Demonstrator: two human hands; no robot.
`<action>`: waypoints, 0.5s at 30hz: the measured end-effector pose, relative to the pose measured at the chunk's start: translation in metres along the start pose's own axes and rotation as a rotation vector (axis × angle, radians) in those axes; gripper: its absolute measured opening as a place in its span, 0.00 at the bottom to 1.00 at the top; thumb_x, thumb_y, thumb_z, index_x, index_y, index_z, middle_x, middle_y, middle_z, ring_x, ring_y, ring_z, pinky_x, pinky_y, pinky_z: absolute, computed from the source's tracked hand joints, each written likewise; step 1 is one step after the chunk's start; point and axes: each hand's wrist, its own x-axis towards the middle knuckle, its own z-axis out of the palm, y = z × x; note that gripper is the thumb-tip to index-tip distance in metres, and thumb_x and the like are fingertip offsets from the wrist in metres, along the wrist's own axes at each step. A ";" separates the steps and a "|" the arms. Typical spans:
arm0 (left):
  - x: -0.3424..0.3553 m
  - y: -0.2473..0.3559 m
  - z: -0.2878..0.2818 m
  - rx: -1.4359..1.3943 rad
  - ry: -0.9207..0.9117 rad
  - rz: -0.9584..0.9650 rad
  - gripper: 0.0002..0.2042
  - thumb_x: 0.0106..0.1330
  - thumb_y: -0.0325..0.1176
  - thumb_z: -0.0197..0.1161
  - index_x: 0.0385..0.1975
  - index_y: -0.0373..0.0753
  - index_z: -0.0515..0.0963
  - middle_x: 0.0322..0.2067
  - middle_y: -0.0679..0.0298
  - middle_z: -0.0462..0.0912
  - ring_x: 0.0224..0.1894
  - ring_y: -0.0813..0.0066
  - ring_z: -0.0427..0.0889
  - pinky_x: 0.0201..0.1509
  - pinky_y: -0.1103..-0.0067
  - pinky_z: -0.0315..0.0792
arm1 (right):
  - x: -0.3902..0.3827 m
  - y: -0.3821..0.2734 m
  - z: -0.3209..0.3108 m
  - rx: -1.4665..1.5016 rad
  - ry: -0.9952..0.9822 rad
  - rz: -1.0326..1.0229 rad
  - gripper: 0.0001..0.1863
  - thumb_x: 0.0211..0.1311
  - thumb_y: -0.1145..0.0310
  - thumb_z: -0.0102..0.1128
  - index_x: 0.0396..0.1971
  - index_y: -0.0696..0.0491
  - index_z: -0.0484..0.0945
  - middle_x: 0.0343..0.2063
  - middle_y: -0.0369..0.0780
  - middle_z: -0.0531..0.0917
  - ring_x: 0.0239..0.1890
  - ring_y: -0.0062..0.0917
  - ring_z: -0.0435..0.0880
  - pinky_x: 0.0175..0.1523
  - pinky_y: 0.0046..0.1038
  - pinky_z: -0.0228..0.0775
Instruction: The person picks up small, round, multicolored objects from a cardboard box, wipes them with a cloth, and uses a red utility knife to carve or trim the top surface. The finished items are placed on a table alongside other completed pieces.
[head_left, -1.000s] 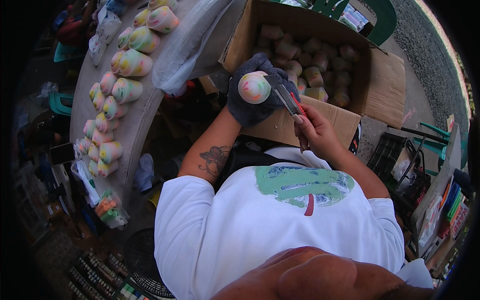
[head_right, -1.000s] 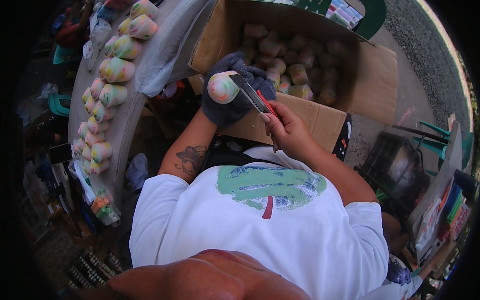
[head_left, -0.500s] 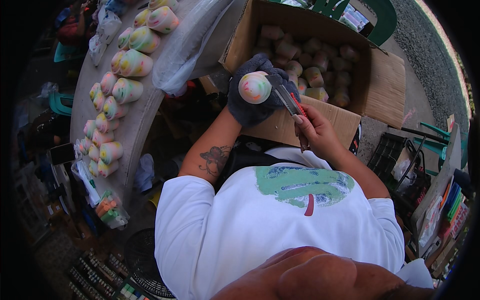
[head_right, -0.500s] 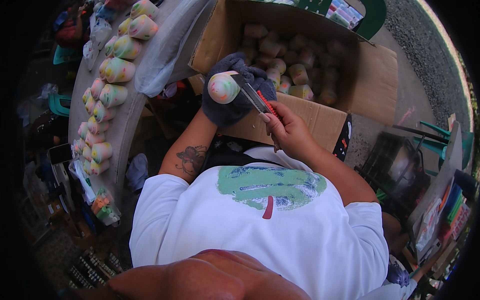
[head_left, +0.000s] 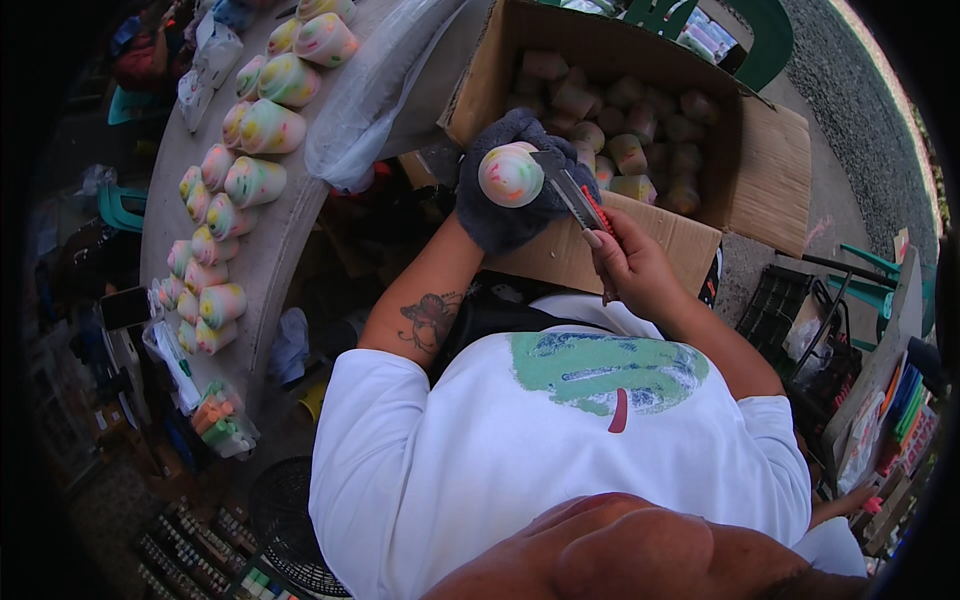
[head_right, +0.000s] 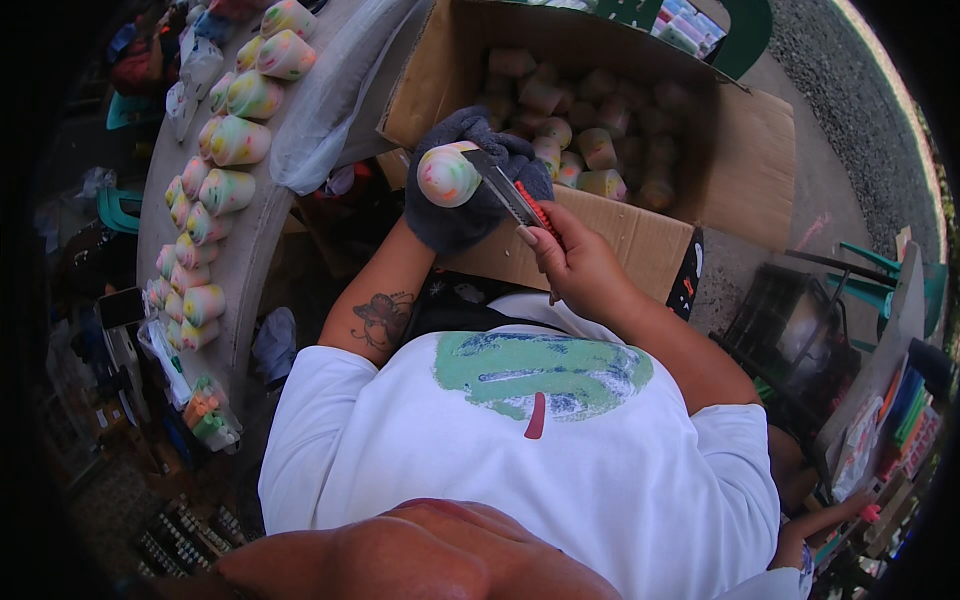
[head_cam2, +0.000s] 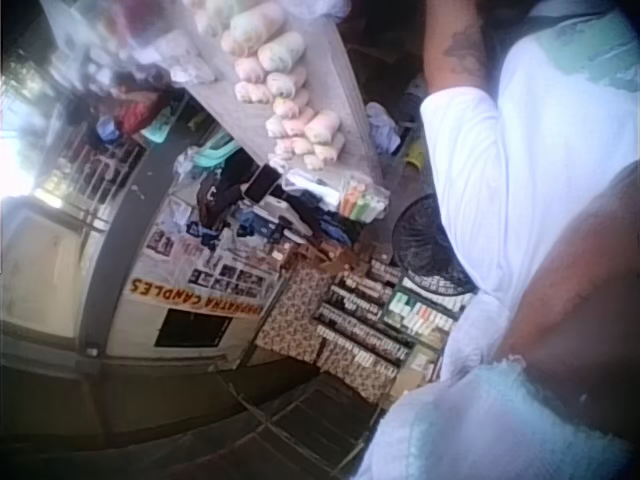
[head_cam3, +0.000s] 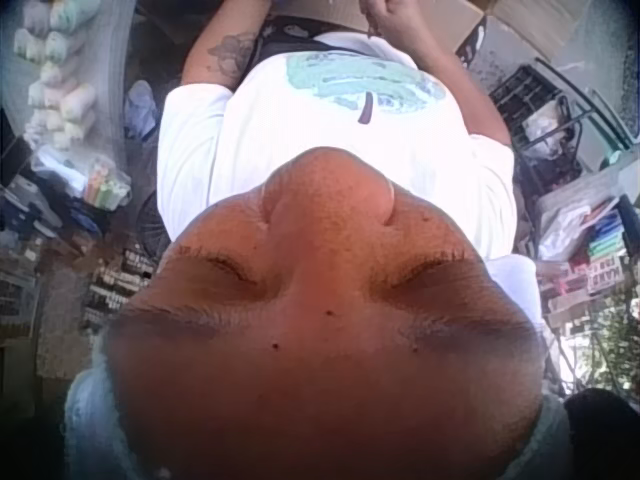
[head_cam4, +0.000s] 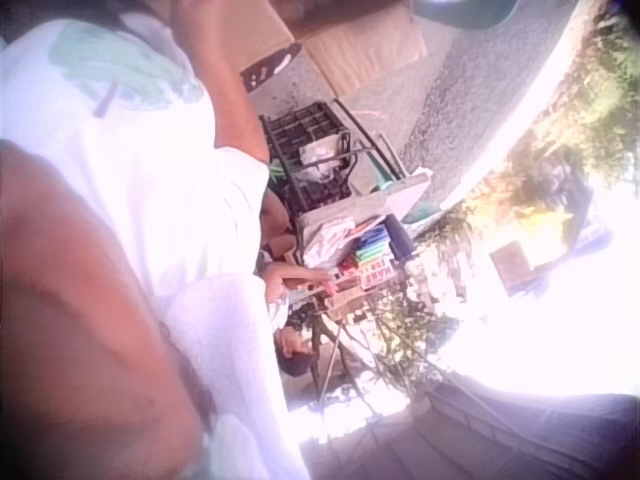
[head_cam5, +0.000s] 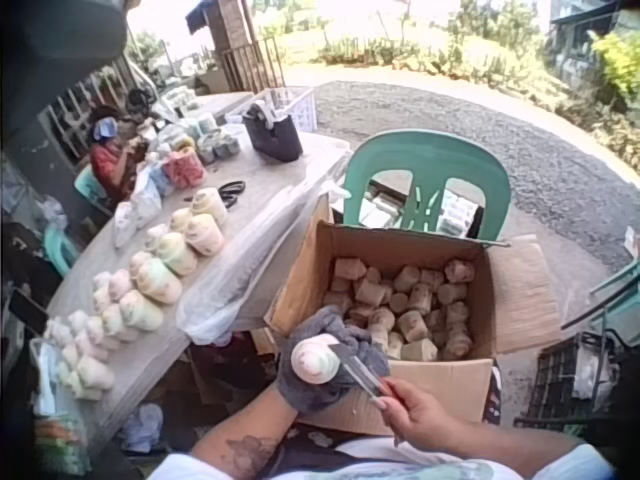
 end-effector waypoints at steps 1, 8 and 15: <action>0.000 0.001 0.001 -0.056 0.012 -0.031 0.15 0.53 0.31 0.73 0.35 0.38 0.72 0.30 0.65 0.82 0.36 0.74 0.81 0.49 0.76 0.75 | 0.000 0.000 0.000 -0.051 0.013 -0.014 0.17 0.75 0.61 0.47 0.56 0.54 0.67 0.17 0.31 0.68 0.14 0.12 0.65 0.19 0.18 0.65; 0.000 -0.011 0.001 -0.040 -0.010 0.013 0.17 0.54 0.31 0.73 0.34 0.38 0.68 0.29 0.63 0.81 0.34 0.75 0.80 0.44 0.76 0.77 | -0.003 -0.009 -0.002 -0.195 0.034 0.014 0.17 0.73 0.59 0.51 0.54 0.54 0.70 0.19 0.38 0.73 0.18 0.21 0.72 0.25 0.28 0.64; 0.000 -0.010 0.002 -0.129 -0.011 -0.010 0.17 0.56 0.31 0.71 0.35 0.39 0.66 0.29 0.64 0.79 0.34 0.75 0.79 0.44 0.77 0.77 | -0.004 -0.017 -0.003 -0.261 0.012 0.024 0.16 0.74 0.59 0.48 0.54 0.53 0.69 0.17 0.31 0.68 0.15 0.14 0.68 0.20 0.20 0.68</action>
